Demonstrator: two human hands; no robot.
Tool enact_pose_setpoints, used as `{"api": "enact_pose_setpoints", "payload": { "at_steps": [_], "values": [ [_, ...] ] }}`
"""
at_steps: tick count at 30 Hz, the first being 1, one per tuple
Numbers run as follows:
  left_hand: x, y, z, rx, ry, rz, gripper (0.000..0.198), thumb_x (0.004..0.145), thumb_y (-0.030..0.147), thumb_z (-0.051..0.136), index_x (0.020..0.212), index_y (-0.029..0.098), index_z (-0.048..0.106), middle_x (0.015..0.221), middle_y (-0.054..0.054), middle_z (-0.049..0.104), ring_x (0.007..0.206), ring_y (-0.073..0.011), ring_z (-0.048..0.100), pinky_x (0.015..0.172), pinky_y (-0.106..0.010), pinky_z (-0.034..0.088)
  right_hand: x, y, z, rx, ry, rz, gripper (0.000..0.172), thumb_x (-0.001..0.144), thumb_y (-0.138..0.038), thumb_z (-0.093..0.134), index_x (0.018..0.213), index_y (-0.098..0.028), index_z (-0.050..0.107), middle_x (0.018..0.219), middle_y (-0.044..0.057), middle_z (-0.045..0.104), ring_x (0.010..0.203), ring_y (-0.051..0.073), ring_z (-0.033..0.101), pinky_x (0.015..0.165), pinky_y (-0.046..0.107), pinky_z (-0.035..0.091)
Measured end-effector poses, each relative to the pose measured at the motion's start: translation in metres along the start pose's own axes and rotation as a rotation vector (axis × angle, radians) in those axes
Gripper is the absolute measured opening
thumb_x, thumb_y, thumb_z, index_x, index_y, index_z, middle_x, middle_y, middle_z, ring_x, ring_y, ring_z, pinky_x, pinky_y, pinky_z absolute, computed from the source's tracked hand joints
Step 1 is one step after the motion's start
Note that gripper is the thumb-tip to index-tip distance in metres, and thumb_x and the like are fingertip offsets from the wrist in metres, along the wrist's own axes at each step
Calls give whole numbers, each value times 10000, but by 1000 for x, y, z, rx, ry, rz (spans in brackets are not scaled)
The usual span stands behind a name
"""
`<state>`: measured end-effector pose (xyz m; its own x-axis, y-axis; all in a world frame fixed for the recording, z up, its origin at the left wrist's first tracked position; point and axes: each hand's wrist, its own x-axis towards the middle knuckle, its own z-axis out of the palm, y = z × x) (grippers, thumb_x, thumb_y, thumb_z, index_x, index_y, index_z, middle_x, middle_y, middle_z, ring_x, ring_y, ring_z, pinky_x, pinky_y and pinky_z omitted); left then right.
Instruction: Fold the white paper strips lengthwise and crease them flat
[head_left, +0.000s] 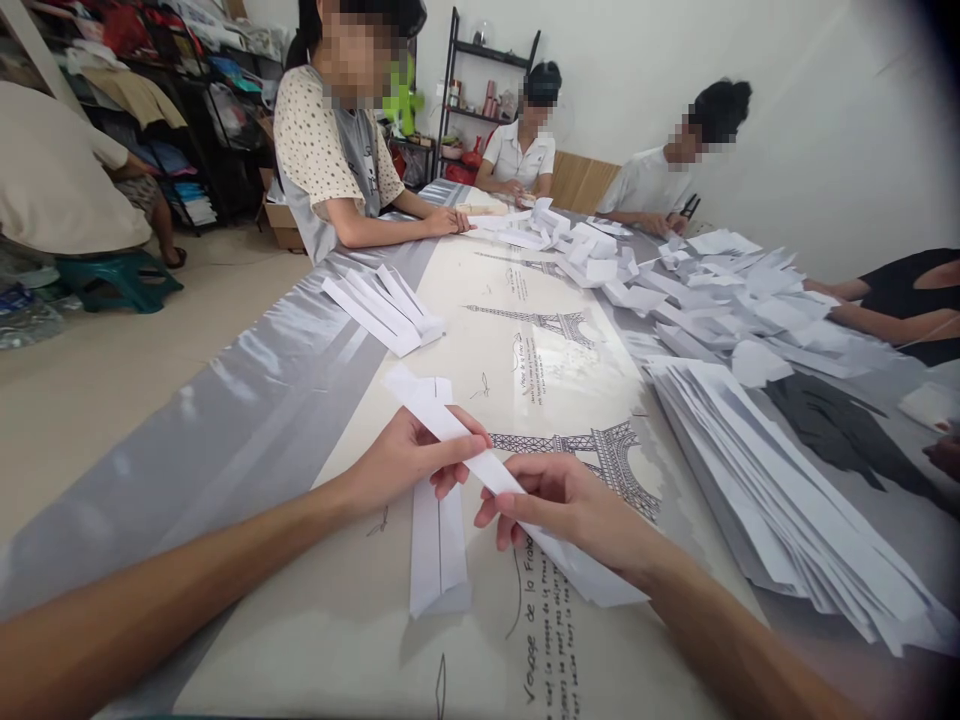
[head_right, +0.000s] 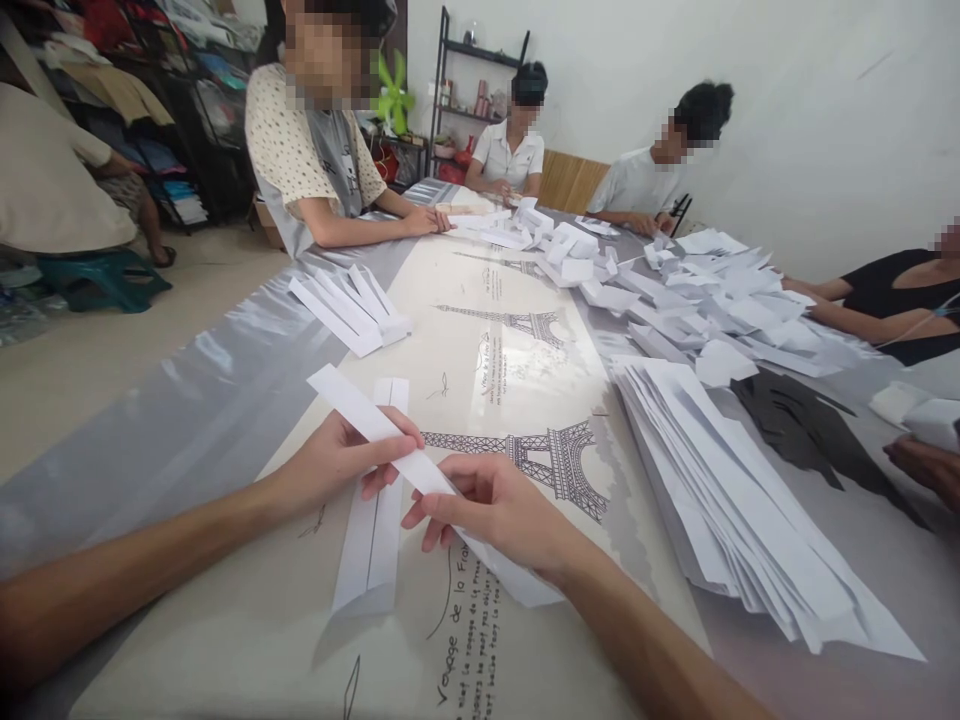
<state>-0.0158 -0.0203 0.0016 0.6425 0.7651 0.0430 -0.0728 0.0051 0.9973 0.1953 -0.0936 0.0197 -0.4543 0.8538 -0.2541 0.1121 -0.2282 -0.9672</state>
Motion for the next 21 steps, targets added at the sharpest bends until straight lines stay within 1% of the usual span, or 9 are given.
{"api": "enact_pose_setpoints", "payload": {
  "at_steps": [3, 5, 9, 11, 13, 15, 17, 19, 21],
  "values": [
    [-1, 1, 0, 15, -63, -32, 150, 910, 303, 681, 938, 161, 719, 661, 14, 649, 441, -60, 526, 440, -183, 396, 0, -1, 2, 2, -13, 9, 219, 926, -421, 693, 997, -227, 765, 1003, 58, 759, 769, 159, 674, 764, 321, 541],
    [-1, 1, -1, 15, -50, -25, 138, 908, 286, 678, 916, 157, 726, 651, 11, 652, 433, -62, 525, 443, -191, 386, 0, -2, 1, 4, -12, 13, 268, 943, -460, 663, 1054, -237, 761, 1065, 68, 753, 823, 173, 691, 777, 324, 542],
    [3, -3, -8, -46, 104, 12, 138, 898, 271, 689, 856, 149, 740, 579, 22, 610, 438, -57, 490, 484, -209, 377, -2, -2, -12, 79, 53, -15, 463, 1013, -598, 451, 1229, -276, 703, 1234, 83, 705, 976, 220, 695, 852, 358, 538],
    [7, -5, -14, -103, 199, 15, 127, 876, 258, 713, 825, 146, 743, 559, 26, 590, 445, -48, 459, 494, -209, 361, -4, -2, -24, 130, 107, -44, 571, 1023, -648, 326, 1235, -272, 700, 1245, 86, 697, 995, 236, 686, 876, 377, 536],
    [10, -6, -18, -169, 288, 3, 109, 851, 246, 737, 811, 145, 743, 561, 25, 592, 456, -40, 438, 516, -205, 369, -8, 0, -36, 136, 172, -97, 645, 1013, -684, 260, 1215, -269, 710, 1210, 89, 705, 986, 254, 682, 883, 398, 538],
    [12, -6, -21, -234, 358, -16, 105, 833, 249, 756, 812, 147, 741, 590, 19, 614, 471, -36, 438, 547, -200, 391, -10, 1, -43, 64, 243, -180, 607, 995, -695, 325, 1175, -275, 724, 1207, 86, 703, 1017, 276, 671, 932, 426, 524],
    [12, -6, -23, -267, 400, -26, 114, 821, 259, 766, 810, 149, 740, 592, 19, 615, 477, -37, 439, 562, -199, 400, -11, 2, -44, -77, 339, -236, 500, 975, -662, 453, 1083, -274, 748, 1174, 84, 713, 1039, 292, 661, 949, 439, 514],
    [12, -6, -23, -258, 403, -23, 119, 816, 264, 769, 805, 150, 739, 594, 18, 614, 475, -38, 435, 559, -203, 395, -11, 2, -38, -231, 449, -232, 401, 958, -601, 555, 942, -258, 762, 1058, 83, 735, 984, 289, 667, 890, 427, 526],
    [12, -8, -23, -221, 395, -20, 119, 823, 273, 764, 816, 156, 741, 603, 18, 618, 471, -39, 435, 549, -208, 386, -10, 1, -31, -350, 552, -216, 370, 943, -558, 613, 808, -242, 751, 911, 73, 739, 869, 268, 671, 774, 399, 528]
  ]
}}
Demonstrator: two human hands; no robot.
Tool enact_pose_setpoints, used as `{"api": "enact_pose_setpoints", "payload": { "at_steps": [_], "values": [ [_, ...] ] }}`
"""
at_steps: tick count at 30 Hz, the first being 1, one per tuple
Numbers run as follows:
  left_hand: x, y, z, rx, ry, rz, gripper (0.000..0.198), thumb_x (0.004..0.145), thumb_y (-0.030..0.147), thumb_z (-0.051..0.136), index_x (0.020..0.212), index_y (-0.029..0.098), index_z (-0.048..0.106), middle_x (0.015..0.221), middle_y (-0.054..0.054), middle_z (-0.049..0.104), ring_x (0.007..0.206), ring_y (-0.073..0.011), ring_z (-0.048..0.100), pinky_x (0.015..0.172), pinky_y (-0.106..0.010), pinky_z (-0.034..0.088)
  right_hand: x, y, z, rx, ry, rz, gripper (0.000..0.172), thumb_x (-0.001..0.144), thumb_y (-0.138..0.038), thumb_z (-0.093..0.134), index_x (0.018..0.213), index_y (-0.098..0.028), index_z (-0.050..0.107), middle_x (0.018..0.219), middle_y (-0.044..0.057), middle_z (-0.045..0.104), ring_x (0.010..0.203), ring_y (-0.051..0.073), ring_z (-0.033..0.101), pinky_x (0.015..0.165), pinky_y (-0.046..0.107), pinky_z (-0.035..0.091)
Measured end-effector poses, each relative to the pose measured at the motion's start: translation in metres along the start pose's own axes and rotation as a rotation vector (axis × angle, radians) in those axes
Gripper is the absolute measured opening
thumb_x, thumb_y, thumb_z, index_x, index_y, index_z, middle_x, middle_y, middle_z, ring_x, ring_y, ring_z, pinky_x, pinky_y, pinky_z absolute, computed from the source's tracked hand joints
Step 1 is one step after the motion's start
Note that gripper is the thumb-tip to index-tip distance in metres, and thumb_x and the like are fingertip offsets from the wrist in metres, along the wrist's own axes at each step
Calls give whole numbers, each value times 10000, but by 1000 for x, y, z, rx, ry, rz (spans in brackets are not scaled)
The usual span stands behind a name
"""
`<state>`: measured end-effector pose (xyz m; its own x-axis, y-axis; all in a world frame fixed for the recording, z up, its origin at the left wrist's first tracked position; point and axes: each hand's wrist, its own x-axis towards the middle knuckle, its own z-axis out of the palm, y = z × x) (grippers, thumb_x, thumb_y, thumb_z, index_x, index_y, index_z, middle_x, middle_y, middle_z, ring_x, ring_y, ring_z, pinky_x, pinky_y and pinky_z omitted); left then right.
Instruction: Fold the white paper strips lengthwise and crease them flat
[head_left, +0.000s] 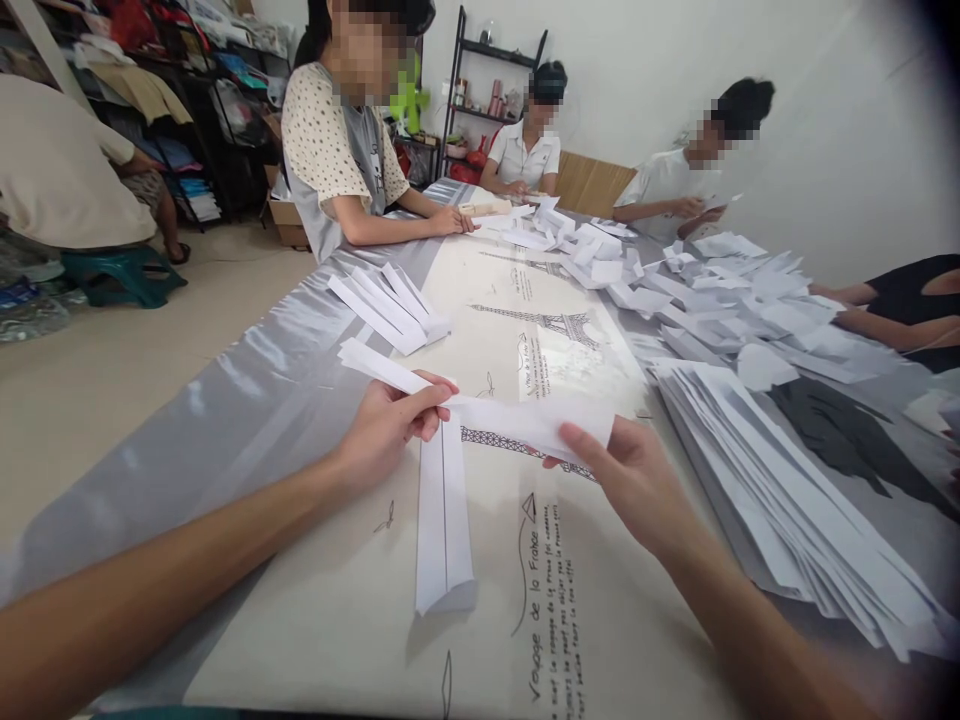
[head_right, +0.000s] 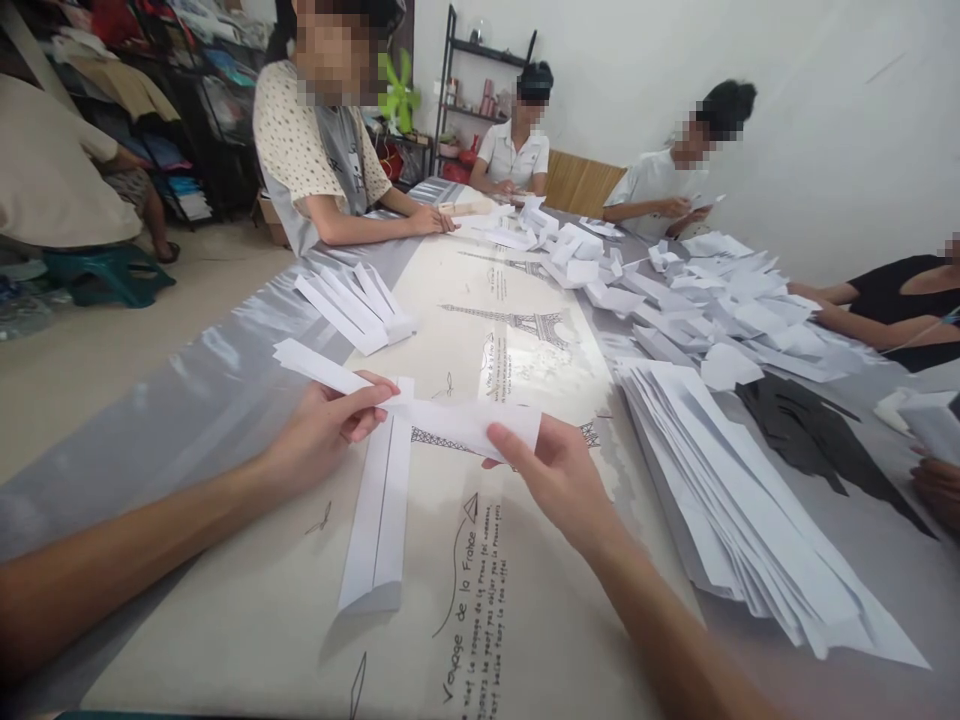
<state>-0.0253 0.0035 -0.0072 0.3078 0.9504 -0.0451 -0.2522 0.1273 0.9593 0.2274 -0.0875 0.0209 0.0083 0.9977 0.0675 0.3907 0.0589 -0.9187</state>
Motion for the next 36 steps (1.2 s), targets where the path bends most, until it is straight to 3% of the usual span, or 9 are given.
{"api": "enact_pose_setpoints", "payload": {
  "at_steps": [5, 14, 16, 18, 21, 24, 28, 31, 36],
  "values": [
    [0, -2, 0, 52, 21, 7, 113, 828, 276, 752, 822, 164, 739, 638, 7, 639, 479, -49, 454, 550, -227, 383, -2, -2, 8, -178, 110, -59, 380, 933, -506, 650, 676, -237, 726, 724, 44, 713, 653, 214, 616, 543, 338, 423],
    [2, 4, 1, 15, -24, 23, 127, 807, 281, 774, 820, 160, 739, 543, 30, 584, 489, -60, 462, 567, -218, 400, 4, -2, -3, -62, 8, -136, 197, 929, -427, 679, 1045, -294, 767, 966, 47, 755, 721, 209, 683, 636, 366, 552],
    [2, 4, 1, 75, -47, 67, 138, 823, 300, 763, 834, 165, 739, 512, 32, 573, 498, -78, 497, 536, -219, 384, 5, -5, -15, -43, -134, -141, 296, 905, -458, 703, 1171, -330, 730, 1131, 47, 736, 862, 233, 706, 760, 394, 581],
    [0, 4, 1, 165, -99, 124, 155, 857, 321, 737, 858, 166, 736, 489, 34, 567, 490, -91, 521, 511, -221, 371, 6, -7, -26, 31, -379, -125, 491, 895, -590, 662, 1325, -352, 648, 1311, 52, 670, 1079, 271, 679, 924, 429, 550],
    [-7, 5, 4, 288, -226, 179, 193, 918, 348, 679, 896, 162, 726, 489, 33, 581, 478, -97, 534, 506, -222, 378, 7, -8, -31, 185, -565, -47, 696, 919, -757, 456, 1447, -313, 545, 1355, 92, 642, 1170, 286, 649, 1010, 451, 502],
    [-14, 5, 7, 341, -345, 188, 200, 943, 354, 650, 937, 166, 719, 528, 31, 607, 470, -98, 562, 498, -219, 393, 4, -9, -15, 169, -511, -19, 535, 953, -575, 586, 1402, -284, 578, 1198, 87, 713, 1026, 245, 698, 907, 412, 557],
    [-21, 6, 13, 351, -462, 178, 174, 957, 325, 629, 970, 170, 708, 534, 42, 608, 470, -99, 583, 529, -222, 445, -2, -12, 18, 147, -502, 59, 343, 929, -417, 685, 1237, -268, 695, 846, 15, 736, 596, 145, 659, 590, 304, 556],
    [-22, 7, 15, 360, -494, 162, 152, 963, 293, 618, 976, 170, 708, 531, 41, 609, 485, -98, 601, 544, -216, 452, -6, -15, 30, 118, -491, 50, 193, 958, -379, 643, 995, -229, 759, 797, 5, 728, 518, 111, 624, 515, 262, 502],
    [-20, 5, 12, 373, -496, 98, 156, 954, 307, 636, 961, 172, 715, 605, 10, 661, 472, -92, 618, 470, -191, 399, -7, -16, 28, 152, -504, 98, 191, 954, -380, 653, 899, -224, 748, 808, 8, 748, 517, 112, 642, 521, 256, 500]
  ]
}}
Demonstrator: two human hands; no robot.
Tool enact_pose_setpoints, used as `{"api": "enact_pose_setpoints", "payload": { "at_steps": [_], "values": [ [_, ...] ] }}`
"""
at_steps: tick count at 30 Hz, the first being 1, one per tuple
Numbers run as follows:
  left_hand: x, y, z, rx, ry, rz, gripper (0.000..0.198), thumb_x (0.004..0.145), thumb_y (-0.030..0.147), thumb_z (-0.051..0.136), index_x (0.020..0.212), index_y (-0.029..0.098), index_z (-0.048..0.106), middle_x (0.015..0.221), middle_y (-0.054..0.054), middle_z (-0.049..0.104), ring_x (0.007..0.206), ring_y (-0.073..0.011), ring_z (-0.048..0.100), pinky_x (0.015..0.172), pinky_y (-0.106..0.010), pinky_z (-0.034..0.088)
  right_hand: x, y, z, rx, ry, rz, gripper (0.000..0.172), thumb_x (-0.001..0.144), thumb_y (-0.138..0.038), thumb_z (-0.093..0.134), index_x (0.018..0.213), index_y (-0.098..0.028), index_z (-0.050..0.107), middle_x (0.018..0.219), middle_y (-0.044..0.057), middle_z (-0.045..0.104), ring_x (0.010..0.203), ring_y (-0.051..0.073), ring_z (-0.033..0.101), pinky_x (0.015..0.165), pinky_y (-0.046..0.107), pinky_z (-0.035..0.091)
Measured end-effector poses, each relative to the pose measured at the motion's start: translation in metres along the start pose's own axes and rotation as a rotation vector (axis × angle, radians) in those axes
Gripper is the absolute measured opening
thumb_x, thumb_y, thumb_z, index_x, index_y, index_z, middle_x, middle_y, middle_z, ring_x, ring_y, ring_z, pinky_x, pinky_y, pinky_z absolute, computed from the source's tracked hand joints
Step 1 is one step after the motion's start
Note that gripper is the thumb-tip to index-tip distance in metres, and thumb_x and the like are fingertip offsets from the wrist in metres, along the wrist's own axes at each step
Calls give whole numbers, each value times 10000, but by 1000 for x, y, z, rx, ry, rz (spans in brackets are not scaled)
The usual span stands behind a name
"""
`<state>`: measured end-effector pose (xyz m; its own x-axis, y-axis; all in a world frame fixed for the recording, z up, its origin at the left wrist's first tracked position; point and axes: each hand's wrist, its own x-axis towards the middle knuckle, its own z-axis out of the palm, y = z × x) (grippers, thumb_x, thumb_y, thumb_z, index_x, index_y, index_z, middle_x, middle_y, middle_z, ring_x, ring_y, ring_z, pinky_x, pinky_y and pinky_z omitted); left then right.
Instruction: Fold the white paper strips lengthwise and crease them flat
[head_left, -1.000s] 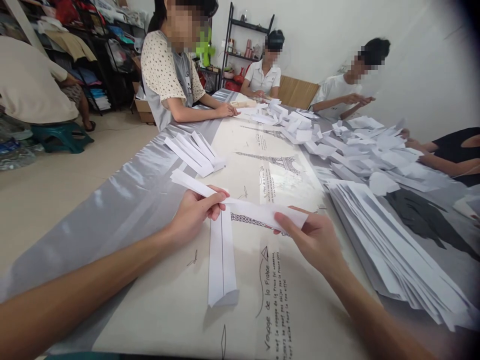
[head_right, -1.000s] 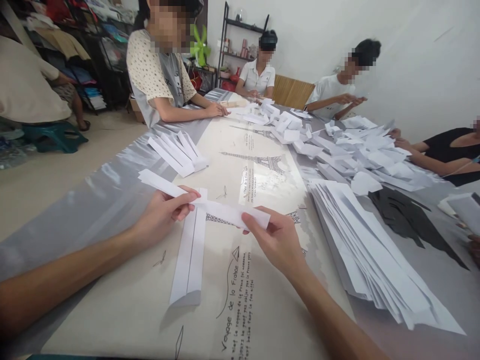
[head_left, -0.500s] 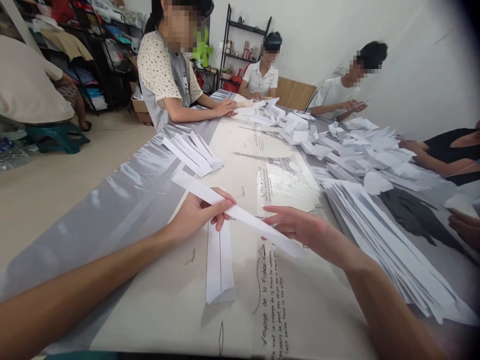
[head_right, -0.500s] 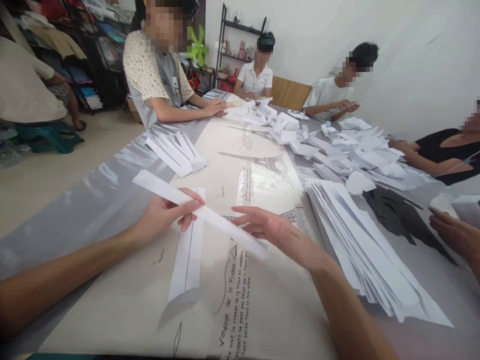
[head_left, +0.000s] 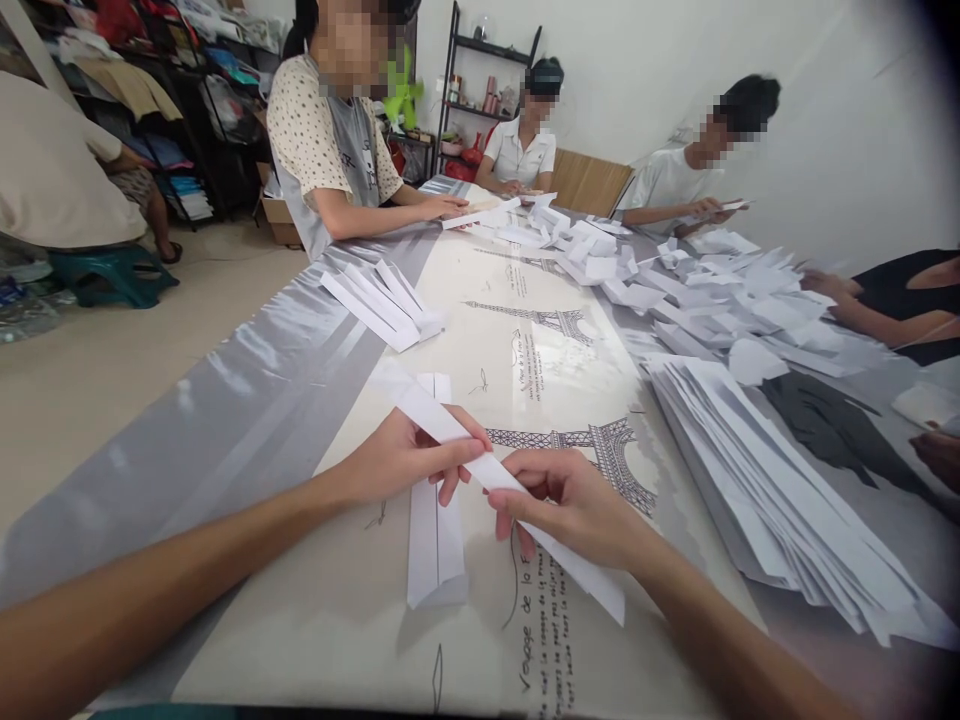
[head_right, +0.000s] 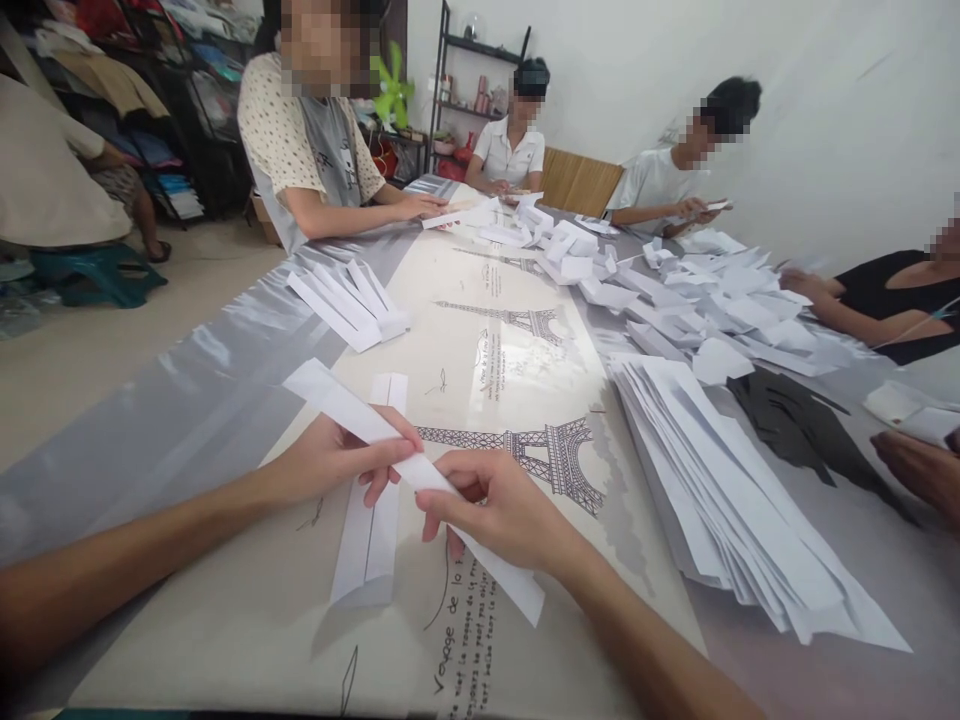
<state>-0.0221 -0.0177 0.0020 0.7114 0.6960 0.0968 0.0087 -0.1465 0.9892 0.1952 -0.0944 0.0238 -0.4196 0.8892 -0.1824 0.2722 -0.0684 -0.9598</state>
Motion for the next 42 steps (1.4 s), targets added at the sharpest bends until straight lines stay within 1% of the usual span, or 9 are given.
{"api": "enact_pose_setpoints", "payload": {
  "at_steps": [4, 6, 9, 12, 17, 23, 27, 29, 42],
  "values": [
    [0, 1, -1, -36, -17, -16, 152, 942, 316, 661, 954, 177, 721, 606, 13, 657, 472, -89, 618, 457, -179, 403, -1, -1, 0, 53, -5, 20, 123, 928, -328, 691, 897, -228, 755, 815, 7, 763, 505, 113, 646, 523, 253, 499],
    [-1, 2, -1, -60, -39, -36, 140, 927, 314, 684, 957, 182, 721, 612, 20, 651, 473, -86, 615, 459, -176, 419, -2, -1, 1, 48, -5, 17, 136, 925, -317, 692, 852, -223, 758, 805, 7, 763, 502, 112, 648, 514, 246, 487],
    [-2, 3, 0, -92, -135, -76, 130, 903, 289, 711, 978, 184, 731, 668, 19, 661, 487, -79, 615, 468, -173, 452, -3, 0, 4, 41, -23, 22, 187, 938, -350, 678, 838, -216, 761, 818, 15, 764, 509, 111, 658, 521, 244, 491],
    [-1, 3, -1, -99, -213, -66, 129, 902, 269, 712, 975, 168, 744, 692, 10, 668, 504, -78, 626, 474, -168, 468, -3, 2, 6, 71, -57, 10, 231, 946, -386, 672, 848, -197, 762, 867, 35, 773, 526, 102, 669, 534, 231, 504],
    [0, 4, -7, -81, -153, -38, 116, 896, 265, 729, 938, 157, 735, 654, 14, 668, 498, -75, 629, 449, -147, 449, -3, 3, 1, 96, -78, -16, 282, 993, -416, 606, 945, -192, 771, 870, 54, 786, 546, 109, 699, 450, 189, 479],
    [1, 5, -9, -102, -146, -40, 102, 890, 246, 731, 944, 160, 732, 652, 17, 670, 501, -76, 629, 452, -153, 462, -2, 3, -2, 92, -56, -9, 296, 997, -411, 608, 900, -191, 780, 841, 56, 789, 529, 106, 698, 449, 184, 504],
    [1, 5, -9, -98, -151, -29, 115, 890, 262, 731, 942, 159, 733, 639, 17, 665, 490, -77, 618, 443, -157, 457, -1, 3, -1, 88, -50, -2, 354, 1017, -434, 570, 875, -191, 783, 673, 29, 747, 497, 94, 670, 436, 169, 477],
    [1, 4, -9, -87, -155, -27, 120, 893, 271, 728, 942, 161, 733, 635, 16, 664, 494, -78, 617, 450, -159, 462, -1, 2, -1, 76, -44, -2, 374, 1023, -439, 558, 862, -190, 786, 630, 23, 728, 484, 90, 656, 430, 167, 464],
    [0, 1, -9, -48, -138, -8, 108, 900, 264, 723, 963, 176, 736, 654, 32, 648, 499, -57, 580, 487, -157, 465, -1, 3, 0, -19, -5, -56, 349, 1027, -406, 554, 880, -196, 792, 645, 21, 728, 491, 84, 639, 442, 177, 448]
  ]
}}
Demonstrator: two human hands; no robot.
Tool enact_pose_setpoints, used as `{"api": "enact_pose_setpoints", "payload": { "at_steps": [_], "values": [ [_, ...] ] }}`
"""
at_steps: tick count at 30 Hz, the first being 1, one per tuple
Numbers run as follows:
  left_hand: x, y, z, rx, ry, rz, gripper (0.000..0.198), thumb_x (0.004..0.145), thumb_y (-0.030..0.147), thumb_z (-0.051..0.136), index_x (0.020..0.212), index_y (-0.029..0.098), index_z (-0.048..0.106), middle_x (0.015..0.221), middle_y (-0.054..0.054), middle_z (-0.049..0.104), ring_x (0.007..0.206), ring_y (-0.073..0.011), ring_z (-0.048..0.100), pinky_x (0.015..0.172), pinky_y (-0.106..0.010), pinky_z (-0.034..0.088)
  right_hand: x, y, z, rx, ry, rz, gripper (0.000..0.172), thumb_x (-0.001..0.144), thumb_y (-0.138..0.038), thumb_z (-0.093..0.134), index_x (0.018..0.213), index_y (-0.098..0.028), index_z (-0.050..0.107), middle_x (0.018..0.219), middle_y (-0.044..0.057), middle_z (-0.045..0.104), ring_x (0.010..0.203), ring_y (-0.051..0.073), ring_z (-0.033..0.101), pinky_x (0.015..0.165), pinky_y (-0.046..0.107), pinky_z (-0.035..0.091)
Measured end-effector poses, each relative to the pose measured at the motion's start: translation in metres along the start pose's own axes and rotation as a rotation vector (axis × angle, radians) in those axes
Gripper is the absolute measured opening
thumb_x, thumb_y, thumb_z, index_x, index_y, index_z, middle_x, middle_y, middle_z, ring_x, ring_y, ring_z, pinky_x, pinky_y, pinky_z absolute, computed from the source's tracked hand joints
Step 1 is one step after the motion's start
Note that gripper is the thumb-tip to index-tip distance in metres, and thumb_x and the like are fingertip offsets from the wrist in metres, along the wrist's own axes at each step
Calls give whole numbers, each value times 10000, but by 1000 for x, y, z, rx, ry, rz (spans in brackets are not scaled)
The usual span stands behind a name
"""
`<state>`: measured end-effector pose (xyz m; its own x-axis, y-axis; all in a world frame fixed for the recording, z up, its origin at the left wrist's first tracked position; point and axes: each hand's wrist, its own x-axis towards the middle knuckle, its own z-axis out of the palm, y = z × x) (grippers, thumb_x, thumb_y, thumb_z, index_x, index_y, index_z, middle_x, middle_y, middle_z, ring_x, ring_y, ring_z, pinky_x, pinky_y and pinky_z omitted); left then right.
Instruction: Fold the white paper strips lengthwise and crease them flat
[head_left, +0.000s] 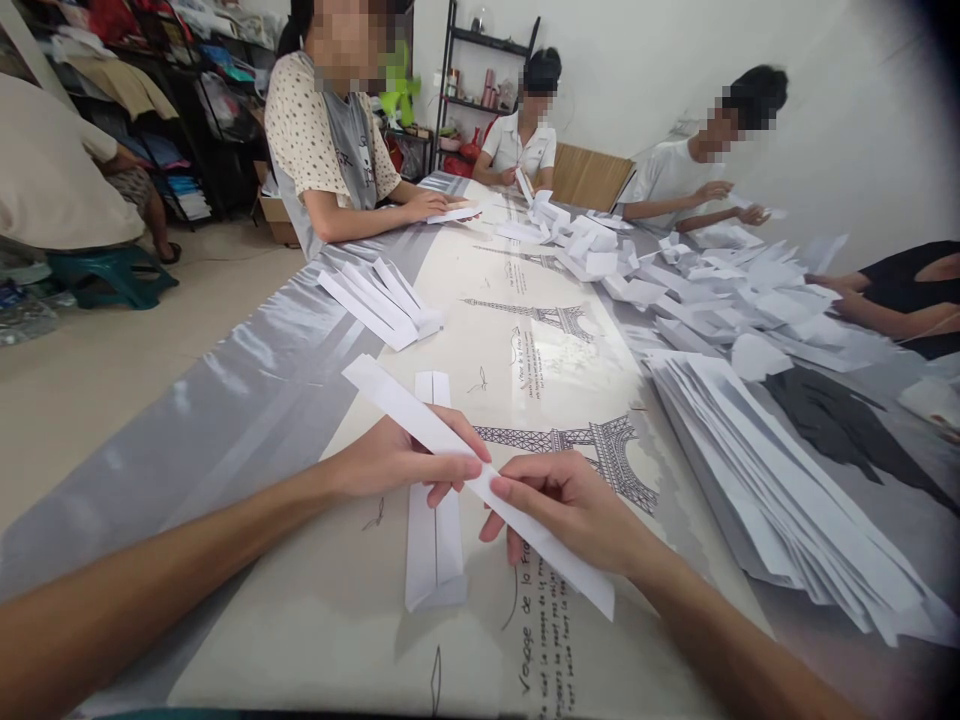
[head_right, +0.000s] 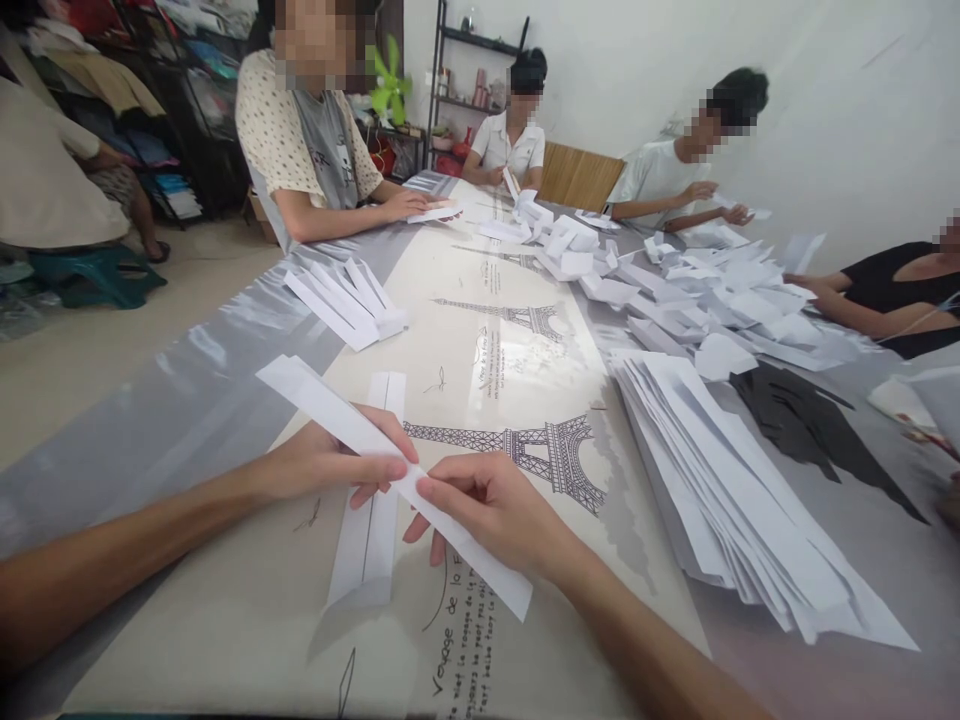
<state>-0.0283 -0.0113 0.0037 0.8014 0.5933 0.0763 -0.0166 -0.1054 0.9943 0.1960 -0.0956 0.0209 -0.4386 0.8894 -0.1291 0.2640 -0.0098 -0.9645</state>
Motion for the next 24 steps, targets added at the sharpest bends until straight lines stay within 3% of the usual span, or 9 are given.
{"api": "enact_pose_setpoints", "payload": {
  "at_steps": [12, 17, 24],
  "values": [
    [2, 0, 2, -52, -8, -66, 139, 888, 295, 725, 900, 157, 733, 629, 30, 633, 448, -47, 523, 445, -159, 413, 0, 1, 5, 64, -18, 51, 429, 1056, -439, 475, 896, -172, 771, 647, 20, 726, 523, 93, 668, 485, 172, 505],
    [2, 1, -5, -91, 28, -50, 133, 876, 283, 727, 864, 151, 717, 628, 25, 635, 434, -56, 521, 412, -163, 397, -1, 1, -1, 86, -48, 51, 374, 1011, -466, 559, 925, -163, 760, 865, 78, 783, 578, 123, 711, 474, 197, 538],
    [3, -3, 0, -38, 72, -25, 143, 902, 313, 709, 908, 171, 708, 565, 57, 549, 467, -59, 455, 482, -183, 392, -2, 4, 0, -11, -36, 28, 448, 1054, -465, 459, 880, -170, 747, 692, 36, 726, 538, 108, 670, 484, 203, 523]
  ]
}}
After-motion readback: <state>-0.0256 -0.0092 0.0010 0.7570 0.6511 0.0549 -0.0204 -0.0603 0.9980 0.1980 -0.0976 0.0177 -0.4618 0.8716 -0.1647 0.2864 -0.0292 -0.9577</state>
